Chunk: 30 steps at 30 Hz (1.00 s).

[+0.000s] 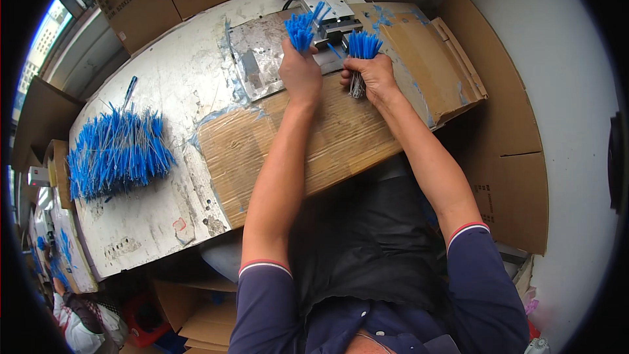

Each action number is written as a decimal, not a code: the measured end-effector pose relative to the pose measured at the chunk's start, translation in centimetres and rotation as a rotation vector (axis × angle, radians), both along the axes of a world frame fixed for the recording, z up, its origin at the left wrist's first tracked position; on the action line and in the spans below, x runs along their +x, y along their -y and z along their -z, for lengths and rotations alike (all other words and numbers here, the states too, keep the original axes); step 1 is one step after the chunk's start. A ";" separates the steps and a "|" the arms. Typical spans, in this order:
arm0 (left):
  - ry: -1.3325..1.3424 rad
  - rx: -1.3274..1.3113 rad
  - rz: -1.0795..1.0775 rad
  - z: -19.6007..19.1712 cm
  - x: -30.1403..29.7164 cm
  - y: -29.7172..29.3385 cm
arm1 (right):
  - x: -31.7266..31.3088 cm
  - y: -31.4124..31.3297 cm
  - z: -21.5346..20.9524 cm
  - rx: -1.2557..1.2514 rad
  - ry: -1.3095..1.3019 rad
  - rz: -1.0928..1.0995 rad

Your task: Feeding bundles of blue fibers into a machine for binding or processing.

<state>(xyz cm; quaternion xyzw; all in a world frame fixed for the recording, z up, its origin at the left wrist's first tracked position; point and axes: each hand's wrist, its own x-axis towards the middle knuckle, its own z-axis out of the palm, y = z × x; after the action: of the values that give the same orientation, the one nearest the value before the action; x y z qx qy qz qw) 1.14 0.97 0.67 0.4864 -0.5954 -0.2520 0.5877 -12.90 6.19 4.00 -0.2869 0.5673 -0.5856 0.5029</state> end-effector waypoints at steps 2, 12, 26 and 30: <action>-0.105 0.083 -0.046 0.0 0.3 0.4 | -0.3 0.5 -0.2 0.010 -0.050 0.088; -0.080 0.044 -0.039 0.1 0.4 0.4 | 0.5 2.5 0.6 0.036 -0.128 0.273; 0.340 -0.060 -0.131 0.6 -0.3 0.4 | -1.0 1.9 0.4 -0.005 0.121 0.192; 0.372 -0.038 -0.052 0.0 -0.3 0.0 | -1.2 1.4 0.4 -0.083 0.138 0.196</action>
<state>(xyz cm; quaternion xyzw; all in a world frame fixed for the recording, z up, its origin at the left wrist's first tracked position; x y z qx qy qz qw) 0.87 0.99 0.69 0.5285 -0.6857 -0.1312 0.4830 -14.11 4.81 3.62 -0.2096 0.5320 -0.6732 0.4689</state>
